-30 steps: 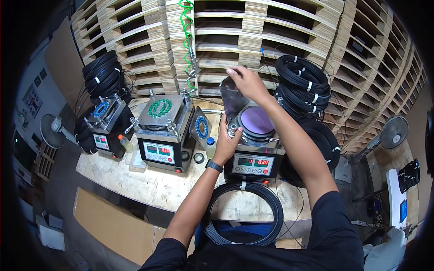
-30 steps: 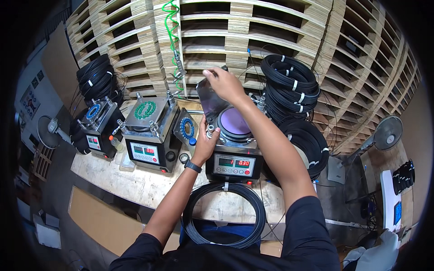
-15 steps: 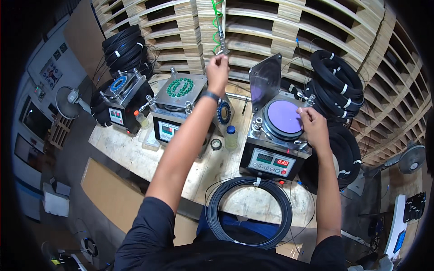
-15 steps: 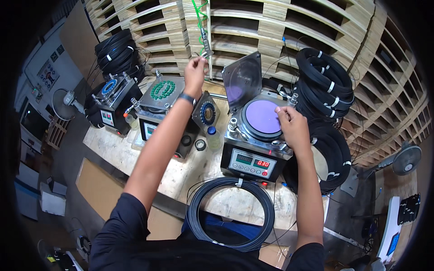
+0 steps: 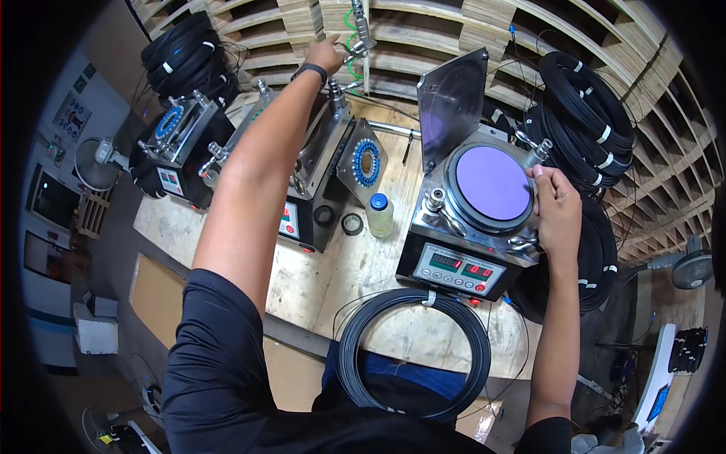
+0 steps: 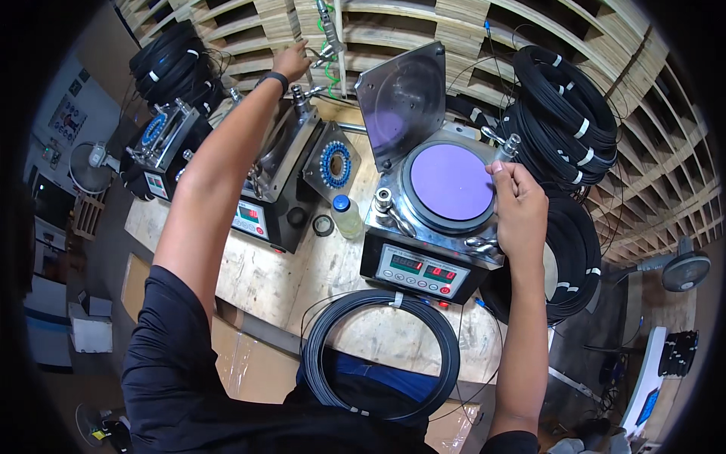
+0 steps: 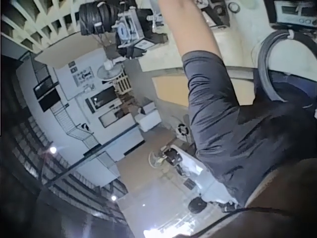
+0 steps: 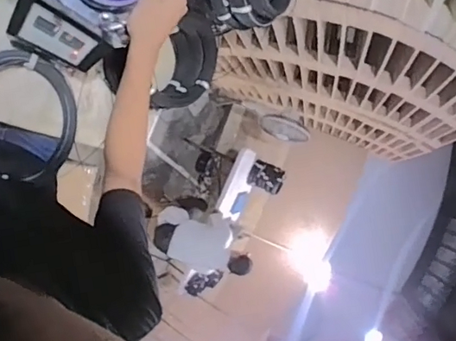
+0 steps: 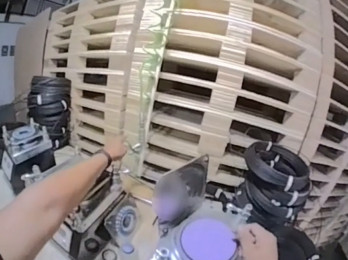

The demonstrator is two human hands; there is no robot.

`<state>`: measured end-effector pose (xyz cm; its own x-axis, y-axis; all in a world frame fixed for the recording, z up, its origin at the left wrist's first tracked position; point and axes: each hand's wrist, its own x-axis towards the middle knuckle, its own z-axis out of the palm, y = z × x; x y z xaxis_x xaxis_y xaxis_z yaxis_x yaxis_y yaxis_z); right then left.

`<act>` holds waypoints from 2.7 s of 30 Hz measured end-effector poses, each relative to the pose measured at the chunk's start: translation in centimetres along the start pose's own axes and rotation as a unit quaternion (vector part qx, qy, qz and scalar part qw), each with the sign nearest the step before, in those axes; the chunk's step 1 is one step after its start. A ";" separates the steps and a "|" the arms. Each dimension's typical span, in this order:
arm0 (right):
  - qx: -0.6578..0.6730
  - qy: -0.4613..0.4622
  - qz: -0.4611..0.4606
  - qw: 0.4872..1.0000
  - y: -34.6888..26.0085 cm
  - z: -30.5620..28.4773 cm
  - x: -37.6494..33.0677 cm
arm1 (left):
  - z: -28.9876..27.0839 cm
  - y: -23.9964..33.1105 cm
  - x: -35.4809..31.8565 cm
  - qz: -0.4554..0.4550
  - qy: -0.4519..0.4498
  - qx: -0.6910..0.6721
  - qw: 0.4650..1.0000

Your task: The recorder prepares a fiber optic polishing fixture by inserting connectors and then cleans the polishing machine surface with an air duster.

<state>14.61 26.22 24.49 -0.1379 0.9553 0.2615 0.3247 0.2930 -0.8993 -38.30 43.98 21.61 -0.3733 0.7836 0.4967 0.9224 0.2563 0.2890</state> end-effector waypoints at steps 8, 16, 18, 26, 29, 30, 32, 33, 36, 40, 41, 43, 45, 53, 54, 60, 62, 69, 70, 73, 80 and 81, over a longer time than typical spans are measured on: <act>0.013 -0.003 0.011 1.000 0.4 -0.1 0.4 | -0.4 2.4 0.1 0.101 -0.065 -0.032 0.992; -0.048 -0.007 0.012 0.999 0.1 0.0 0.0 | -7.7 5.7 -4.3 0.007 0.044 -0.326 0.944; -0.057 -0.009 0.010 0.998 0.4 -0.2 0.1 | -10.3 7.3 -6.7 0.000 0.122 -0.362 0.924; -0.123 0.027 -0.121 0.985 -1.5 -0.9 -1.2 | -20.6 14.0 -24.5 -0.113 0.147 -0.721 0.667; -0.019 0.011 -0.203 0.979 -4.7 0.6 -2.9 | -21.2 15.4 -31.9 -0.101 0.136 -0.769 0.616; 0.062 -0.019 -0.193 0.979 -6.4 0.6 -3.9 | -21.0 16.5 -33.9 -0.086 0.094 -0.792 0.598; 0.152 -0.173 -0.086 0.969 -10.5 1.3 -6.0 | -20.9 18.2 -37.0 -0.089 0.030 -0.800 0.592; 0.170 -0.240 -0.031 0.955 -11.4 1.1 -6.5 | -20.7 19.6 -38.2 -0.080 -0.022 -0.789 0.609; 0.207 -0.432 -0.029 0.877 -9.3 1.8 -5.9 | -17.9 23.4 -40.0 -0.028 -0.044 -0.694 0.718; 0.220 -0.375 0.071 0.898 -7.2 -1.6 -5.2 | -17.6 24.7 -38.8 0.084 0.072 -0.435 0.893; 0.219 -0.370 0.072 0.900 -6.7 -2.3 -5.1 | -16.4 24.6 -38.0 0.123 0.126 -0.308 0.935; 0.219 -0.278 0.071 0.933 -6.6 -2.6 -5.1 | -13.9 23.8 -36.0 0.085 0.136 -0.352 0.922; 0.234 -0.231 0.067 0.942 -7.0 -2.3 -5.3 | -11.5 23.2 -34.0 0.096 0.156 -0.309 0.933; 0.315 -0.098 0.001 0.944 -4.5 2.1 -4.5 | -8.0 21.8 -32.3 0.029 0.007 -0.455 0.890; 0.361 -0.091 -0.006 0.928 -4.0 2.7 -4.2 | -8.2 22.2 -32.2 0.031 0.007 -0.454 0.890; 0.459 -0.061 -0.002 0.887 -3.5 6.1 -3.7 | -8.5 22.6 -32.4 0.027 0.008 -0.457 0.889; 0.475 -0.054 -0.001 0.878 -3.9 6.6 -3.4 | -8.7 22.6 -32.3 0.020 0.006 -0.459 0.888; 0.515 0.004 0.025 0.857 -4.2 7.8 -1.1 | -8.8 22.5 -32.3 0.034 0.015 -0.452 0.891; 0.517 0.020 0.018 0.856 -3.5 8.2 -0.5 | -8.8 22.6 -32.3 0.040 0.018 -0.451 0.892; 0.508 0.056 0.016 0.859 -2.9 8.6 0.8 | -8.7 22.6 -32.3 0.043 0.020 -0.450 0.892; 0.475 0.114 0.046 0.871 -2.2 9.1 3.8 | -8.6 22.4 -32.4 0.047 0.024 -0.451 0.891; 0.467 0.118 0.051 0.875 -2.2 9.2 4.1 | -8.6 22.4 -32.3 0.047 0.025 -0.451 0.891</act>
<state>4.69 29.10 24.35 0.0810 0.9883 0.1290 -0.5978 0.1517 -0.7871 -6.44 19.51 19.05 -0.3237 0.7457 0.5824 0.5040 -0.3851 0.7731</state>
